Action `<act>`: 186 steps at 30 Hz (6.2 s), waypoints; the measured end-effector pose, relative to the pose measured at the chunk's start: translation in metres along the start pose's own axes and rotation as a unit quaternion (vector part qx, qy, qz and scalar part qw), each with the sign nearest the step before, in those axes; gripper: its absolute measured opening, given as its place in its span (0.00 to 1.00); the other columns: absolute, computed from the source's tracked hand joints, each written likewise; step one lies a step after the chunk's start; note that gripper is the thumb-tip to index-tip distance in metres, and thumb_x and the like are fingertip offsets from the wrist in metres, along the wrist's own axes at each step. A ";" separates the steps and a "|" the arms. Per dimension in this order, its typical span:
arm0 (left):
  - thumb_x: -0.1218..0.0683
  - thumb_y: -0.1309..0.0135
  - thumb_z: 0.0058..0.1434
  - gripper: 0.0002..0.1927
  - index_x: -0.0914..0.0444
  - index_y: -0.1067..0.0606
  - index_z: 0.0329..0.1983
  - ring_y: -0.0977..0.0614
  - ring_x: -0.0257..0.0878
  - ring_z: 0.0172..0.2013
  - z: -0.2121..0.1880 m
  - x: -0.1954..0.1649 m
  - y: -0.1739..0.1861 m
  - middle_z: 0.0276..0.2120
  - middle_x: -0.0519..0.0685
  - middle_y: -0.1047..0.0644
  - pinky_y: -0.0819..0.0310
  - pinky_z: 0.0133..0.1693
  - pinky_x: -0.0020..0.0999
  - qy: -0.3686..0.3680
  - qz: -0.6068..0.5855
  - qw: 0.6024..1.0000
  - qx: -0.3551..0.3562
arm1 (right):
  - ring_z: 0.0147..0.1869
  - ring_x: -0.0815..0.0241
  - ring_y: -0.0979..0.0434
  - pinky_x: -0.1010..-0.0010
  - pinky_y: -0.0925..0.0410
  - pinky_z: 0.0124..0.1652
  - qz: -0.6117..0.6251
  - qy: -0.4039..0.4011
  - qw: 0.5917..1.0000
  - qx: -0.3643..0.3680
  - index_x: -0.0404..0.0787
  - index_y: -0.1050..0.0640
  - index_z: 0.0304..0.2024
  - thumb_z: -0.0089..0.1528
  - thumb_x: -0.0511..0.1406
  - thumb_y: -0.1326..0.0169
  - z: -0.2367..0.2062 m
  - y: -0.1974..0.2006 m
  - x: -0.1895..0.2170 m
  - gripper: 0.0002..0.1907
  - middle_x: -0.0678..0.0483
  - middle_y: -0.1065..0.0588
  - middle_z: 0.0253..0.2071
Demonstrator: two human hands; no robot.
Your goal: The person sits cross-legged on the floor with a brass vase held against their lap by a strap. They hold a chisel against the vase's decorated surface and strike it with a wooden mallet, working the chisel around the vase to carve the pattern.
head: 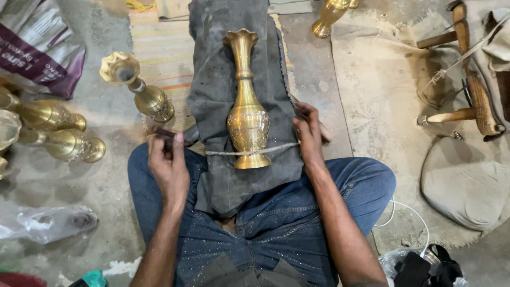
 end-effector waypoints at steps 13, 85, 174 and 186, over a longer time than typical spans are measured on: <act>0.55 0.59 0.73 0.24 0.66 0.34 0.70 0.24 0.41 0.61 0.025 -0.009 -0.087 0.63 0.51 0.27 0.31 0.62 0.33 0.158 -0.355 0.909 0.154 | 0.70 0.54 0.30 0.69 0.41 0.68 0.102 -0.088 0.987 0.091 0.27 0.35 0.71 0.69 0.46 0.52 -0.023 -0.041 0.008 0.36 0.43 0.30 0.68; 0.53 0.45 0.71 0.11 0.65 0.24 0.50 0.17 0.48 0.50 0.004 -0.066 -0.051 0.46 0.53 0.18 0.23 0.49 0.43 -0.095 0.115 0.972 0.183 | 0.56 0.53 0.25 0.64 0.27 0.53 -0.049 -0.057 0.989 0.129 0.36 0.36 0.68 0.59 0.49 0.36 -0.004 -0.094 0.030 0.42 0.40 0.26 0.53; 0.57 0.44 0.74 0.16 0.69 0.30 0.60 0.16 0.37 0.37 -0.007 -0.028 -0.101 0.40 0.53 0.19 0.19 0.32 0.27 0.101 -0.380 0.919 -0.006 | 0.30 0.55 0.24 0.57 0.30 0.33 -0.320 -0.041 0.944 0.065 0.34 0.28 0.41 0.50 0.57 0.29 -0.012 -0.049 0.059 0.38 0.44 0.25 0.27; 0.59 0.41 0.71 0.16 0.66 0.26 0.60 0.12 0.36 0.43 0.037 -0.112 -0.116 0.42 0.51 0.16 0.12 0.47 0.31 -0.073 -0.129 0.931 0.334 | 0.29 0.66 0.31 0.72 0.36 0.27 -0.147 -0.089 0.985 0.031 0.37 0.32 0.41 0.61 0.39 0.34 -0.011 0.021 0.018 0.20 0.57 0.31 0.29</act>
Point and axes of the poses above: each hand's wrist, its own z-axis towards the middle knuckle, its own y-axis out of the back of the hand, x = y × z, the point moved 10 cm from there along z, towards the middle knuckle
